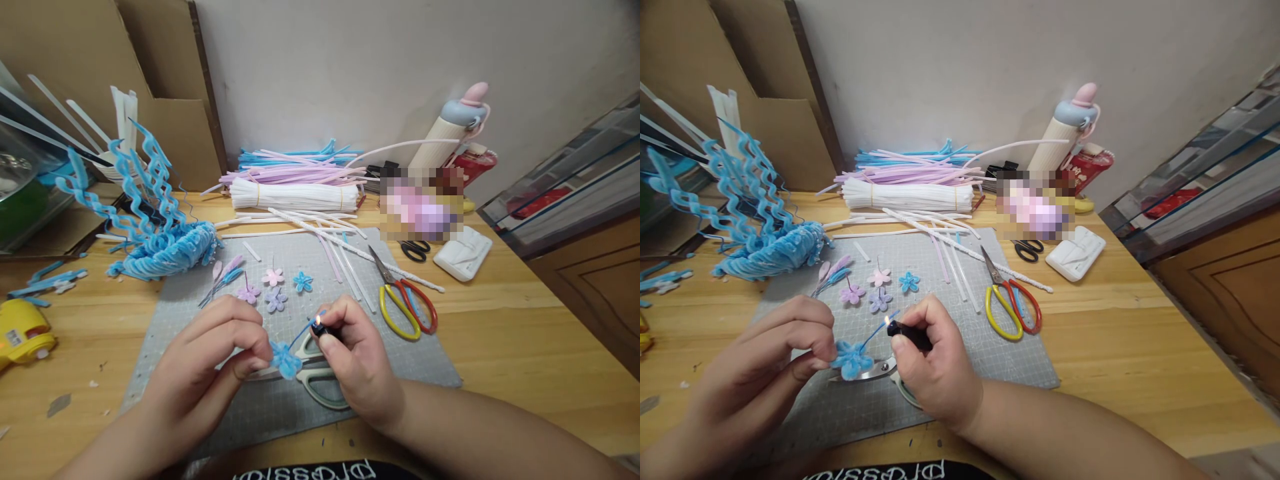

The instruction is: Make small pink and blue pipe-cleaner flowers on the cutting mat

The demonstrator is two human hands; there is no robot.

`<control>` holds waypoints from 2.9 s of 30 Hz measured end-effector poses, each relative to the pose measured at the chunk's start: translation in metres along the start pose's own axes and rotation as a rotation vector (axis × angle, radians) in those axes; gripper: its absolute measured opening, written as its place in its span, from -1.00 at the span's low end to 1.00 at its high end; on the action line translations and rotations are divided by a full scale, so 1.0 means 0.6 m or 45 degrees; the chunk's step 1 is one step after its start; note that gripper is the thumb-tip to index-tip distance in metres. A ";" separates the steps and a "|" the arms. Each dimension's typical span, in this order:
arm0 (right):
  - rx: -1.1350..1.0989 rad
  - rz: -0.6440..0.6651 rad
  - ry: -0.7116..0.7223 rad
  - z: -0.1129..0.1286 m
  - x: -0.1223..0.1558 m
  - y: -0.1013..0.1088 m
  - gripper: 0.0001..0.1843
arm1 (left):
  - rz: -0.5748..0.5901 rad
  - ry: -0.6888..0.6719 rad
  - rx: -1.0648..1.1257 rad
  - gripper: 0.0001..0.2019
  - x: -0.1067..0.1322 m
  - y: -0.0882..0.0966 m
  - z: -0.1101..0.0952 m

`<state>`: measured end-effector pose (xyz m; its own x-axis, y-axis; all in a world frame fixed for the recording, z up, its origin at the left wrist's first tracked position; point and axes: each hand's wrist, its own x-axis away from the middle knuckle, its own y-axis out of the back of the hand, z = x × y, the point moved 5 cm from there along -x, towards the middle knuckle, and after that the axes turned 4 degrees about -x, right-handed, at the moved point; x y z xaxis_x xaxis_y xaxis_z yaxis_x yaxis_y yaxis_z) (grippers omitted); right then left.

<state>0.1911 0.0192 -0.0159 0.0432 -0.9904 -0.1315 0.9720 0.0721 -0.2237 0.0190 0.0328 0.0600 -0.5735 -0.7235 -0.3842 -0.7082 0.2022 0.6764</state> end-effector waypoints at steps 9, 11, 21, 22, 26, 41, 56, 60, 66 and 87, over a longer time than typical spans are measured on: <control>0.002 0.043 -0.039 -0.002 0.000 -0.006 -0.87 | -0.012 0.030 0.049 -0.74 0.003 -0.003 0.002; -0.015 0.063 -0.047 -0.003 0.000 -0.006 -0.86 | -0.030 0.094 0.132 -0.76 0.005 -0.004 0.008; -0.092 0.077 -0.038 -0.013 -0.004 -0.006 -0.70 | -0.187 1.060 1.725 -0.75 0.025 -0.081 0.068; -0.069 0.075 -0.045 -0.013 -0.004 -0.007 -0.70 | -0.176 1.122 1.821 -0.76 0.026 -0.089 0.066; -0.034 0.063 -0.052 -0.012 -0.005 -0.008 -0.69 | -0.119 1.202 2.051 -0.82 0.028 -0.111 0.056; -0.024 0.176 -0.055 0.002 0.000 -0.019 -0.81 | 0.052 1.173 1.887 -0.84 0.040 -0.128 0.051; -0.048 0.206 -0.053 0.008 0.003 -0.026 -0.85 | 0.050 1.279 1.903 -0.74 0.043 -0.139 0.053; -0.052 0.191 -0.078 0.003 0.002 -0.025 -0.86 | 0.051 1.272 1.903 -0.73 0.044 -0.140 0.055; -0.087 0.186 -0.123 -0.005 0.005 -0.022 -0.87 | 0.046 1.306 1.892 -0.72 0.044 -0.139 0.056; -0.675 0.267 -0.411 -0.017 0.003 -0.037 -0.68 | -0.042 1.087 2.170 -0.89 0.035 -0.129 0.055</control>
<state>0.1672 0.0173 -0.0211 0.3669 -0.9287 0.0540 0.6932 0.2343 -0.6816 0.0483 0.0240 -0.0213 -0.6035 -0.7185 0.3457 -0.6131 0.1410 -0.7773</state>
